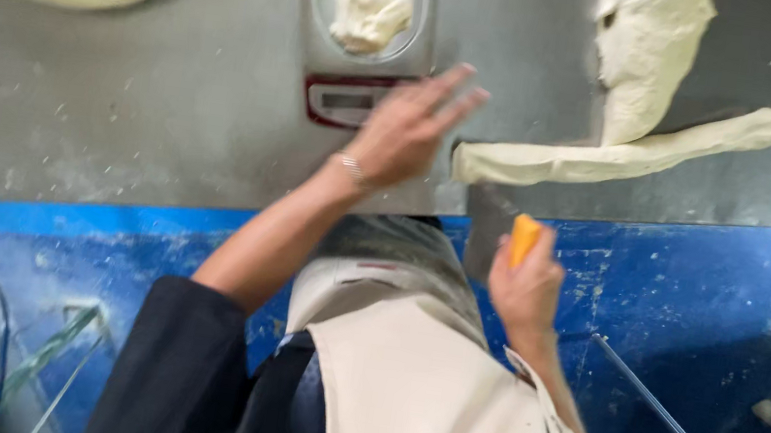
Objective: The person cuts a long strip of dough with a metal scraper, weighs the resulting pieces on a digital scale, and rolls the dough into small balls.
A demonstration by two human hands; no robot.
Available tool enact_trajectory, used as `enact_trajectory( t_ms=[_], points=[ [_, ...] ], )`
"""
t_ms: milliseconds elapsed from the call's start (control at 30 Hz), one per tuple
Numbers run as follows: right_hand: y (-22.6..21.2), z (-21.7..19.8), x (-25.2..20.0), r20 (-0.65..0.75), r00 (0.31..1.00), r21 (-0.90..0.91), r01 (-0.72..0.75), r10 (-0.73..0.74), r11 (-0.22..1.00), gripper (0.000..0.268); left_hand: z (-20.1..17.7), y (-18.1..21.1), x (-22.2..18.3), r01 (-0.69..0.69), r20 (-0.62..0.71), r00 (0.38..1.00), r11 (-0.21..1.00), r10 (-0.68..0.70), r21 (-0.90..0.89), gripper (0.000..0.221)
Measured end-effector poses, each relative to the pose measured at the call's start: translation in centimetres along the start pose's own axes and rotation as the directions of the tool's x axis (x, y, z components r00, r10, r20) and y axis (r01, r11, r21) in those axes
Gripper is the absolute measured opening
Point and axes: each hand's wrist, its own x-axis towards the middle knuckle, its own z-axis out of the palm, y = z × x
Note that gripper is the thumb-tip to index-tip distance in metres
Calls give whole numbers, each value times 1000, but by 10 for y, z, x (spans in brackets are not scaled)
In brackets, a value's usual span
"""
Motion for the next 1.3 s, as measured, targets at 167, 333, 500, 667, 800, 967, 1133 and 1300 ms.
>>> enact_trajectory(
  t_ms=[167,333,500,667,800,967,1133,1300],
  points=[
    [-20,-16,36,-82,994,-56,66,-71,996,37,59,34,-33,163,258,961,954,-96,-252,43],
    [-31,-14,41,-25,999,-40,44,-45,998,38,9,36,-87,170,-57,982,973,-180,-153,35],
    [-37,-4,33,31,999,-40,-34,35,999,39,-15,22,-116,190,-30,981,978,-193,-90,16],
    [-27,-6,26,-14,1000,-71,12,-13,997,38,11,9,-109,55,-17,998,985,-59,-161,16],
    [-21,-20,23,-68,996,-121,-63,55,991,40,15,8,-103,44,-9,999,985,-46,-165,21],
    [-19,-28,19,-95,989,-48,-117,112,992,37,8,16,-91,118,-74,987,953,-144,-279,13],
    [-15,-22,13,-100,987,-121,-137,125,983,37,10,23,-86,233,-85,965,958,-250,-166,24],
    [-20,-8,17,-67,996,-37,-52,50,998,38,43,41,-61,178,-142,961,922,-238,-345,8]
  ],
)
